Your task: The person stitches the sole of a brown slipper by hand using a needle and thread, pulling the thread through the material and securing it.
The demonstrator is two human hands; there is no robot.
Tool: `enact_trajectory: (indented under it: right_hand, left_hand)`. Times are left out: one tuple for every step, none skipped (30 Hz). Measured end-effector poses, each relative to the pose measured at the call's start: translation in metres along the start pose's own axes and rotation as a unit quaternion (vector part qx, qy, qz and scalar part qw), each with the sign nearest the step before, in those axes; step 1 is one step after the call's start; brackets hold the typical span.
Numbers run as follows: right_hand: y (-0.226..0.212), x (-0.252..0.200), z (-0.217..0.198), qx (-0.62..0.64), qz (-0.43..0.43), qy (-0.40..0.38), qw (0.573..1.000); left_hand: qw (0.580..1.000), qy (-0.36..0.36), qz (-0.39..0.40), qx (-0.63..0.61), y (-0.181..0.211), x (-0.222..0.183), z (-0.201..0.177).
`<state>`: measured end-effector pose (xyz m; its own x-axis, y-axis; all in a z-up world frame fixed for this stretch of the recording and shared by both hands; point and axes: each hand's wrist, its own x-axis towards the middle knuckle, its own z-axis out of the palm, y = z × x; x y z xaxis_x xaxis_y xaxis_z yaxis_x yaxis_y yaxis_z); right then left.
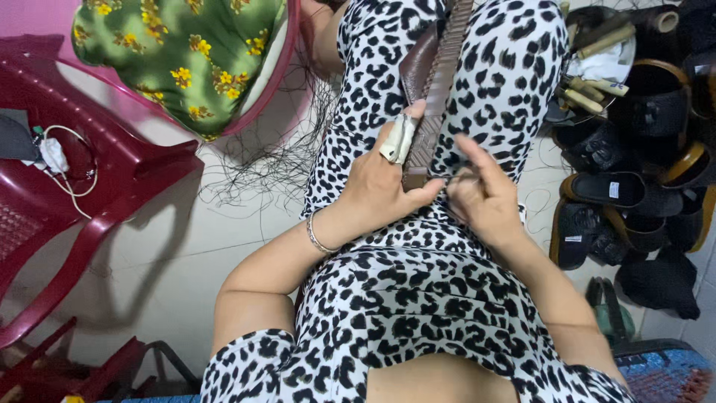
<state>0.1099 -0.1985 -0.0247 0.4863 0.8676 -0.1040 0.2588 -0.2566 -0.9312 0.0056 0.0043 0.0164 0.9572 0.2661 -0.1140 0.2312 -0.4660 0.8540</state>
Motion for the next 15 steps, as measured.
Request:
enact_trajectory:
  right_hand:
    - [-0.001, 0.003, 0.009, 0.232, 0.04, 0.083, 0.968]
    - [-0.002, 0.005, 0.018, 0.45, 0.081, 0.159, 0.875]
    - [0.002, -0.002, 0.016, 0.451, 0.082, 0.161, 0.874]
    - [0.006, -0.008, 0.011, 0.477, 0.091, 0.16, 0.86]
    - [0.01, -0.014, 0.007, 0.502, 0.1, 0.159, 0.844]
    - [0.012, -0.021, -0.01, 0.499, 0.101, 0.159, 0.846]
    - [0.013, -0.028, -0.027, 0.496, 0.127, 0.203, 0.835]
    - [0.012, -0.037, -0.042, 0.493, 0.158, 0.245, 0.82]
    - [0.005, -0.043, -0.059, 0.49, 0.163, 0.244, 0.821]
    - [-0.003, -0.049, -0.075, 0.469, 0.155, 0.251, 0.832]
    - [-0.011, -0.055, -0.09, 0.447, 0.147, 0.258, 0.844]
    - [-0.008, -0.064, -0.103, 0.446, 0.145, 0.258, 0.845]
    - [-0.007, -0.073, -0.116, 0.47, 0.138, 0.246, 0.836]
    - [-0.005, -0.082, -0.129, 0.495, 0.133, 0.233, 0.827]
    - [0.001, -0.083, -0.146, 0.494, 0.133, 0.232, 0.827]
  left_hand:
    - [1.0, 0.019, -0.002, -0.024, 0.002, 0.001, -0.002]
    - [0.998, 0.035, -0.006, -0.049, 0.004, 0.001, -0.004]
    - [0.998, 0.033, -0.007, -0.049, 0.002, -0.001, 0.001]
    - [0.998, 0.047, 0.004, -0.051, 0.001, 0.0, 0.007]
    - [0.997, 0.061, 0.015, -0.053, -0.002, 0.0, 0.013]
    - [0.996, 0.063, 0.016, -0.056, -0.003, 0.001, 0.017]
    - [0.996, 0.078, 0.021, -0.033, -0.005, 0.002, 0.021]
    - [0.995, 0.092, 0.021, -0.01, -0.006, -0.001, 0.026]
    - [0.995, 0.092, 0.018, -0.014, -0.007, -0.001, 0.028]
    - [0.995, 0.095, 0.024, -0.009, -0.008, -0.001, 0.028]
    - [0.995, 0.098, 0.03, -0.003, -0.009, -0.001, 0.028]
    - [0.994, 0.1, 0.032, -0.003, -0.009, 0.0, 0.03]
    - [0.994, 0.094, 0.037, -0.035, -0.008, 0.001, 0.031]
    - [0.993, 0.087, 0.041, -0.065, -0.007, 0.0, 0.032]
    - [0.993, 0.088, 0.041, -0.065, -0.002, 0.0, 0.024]
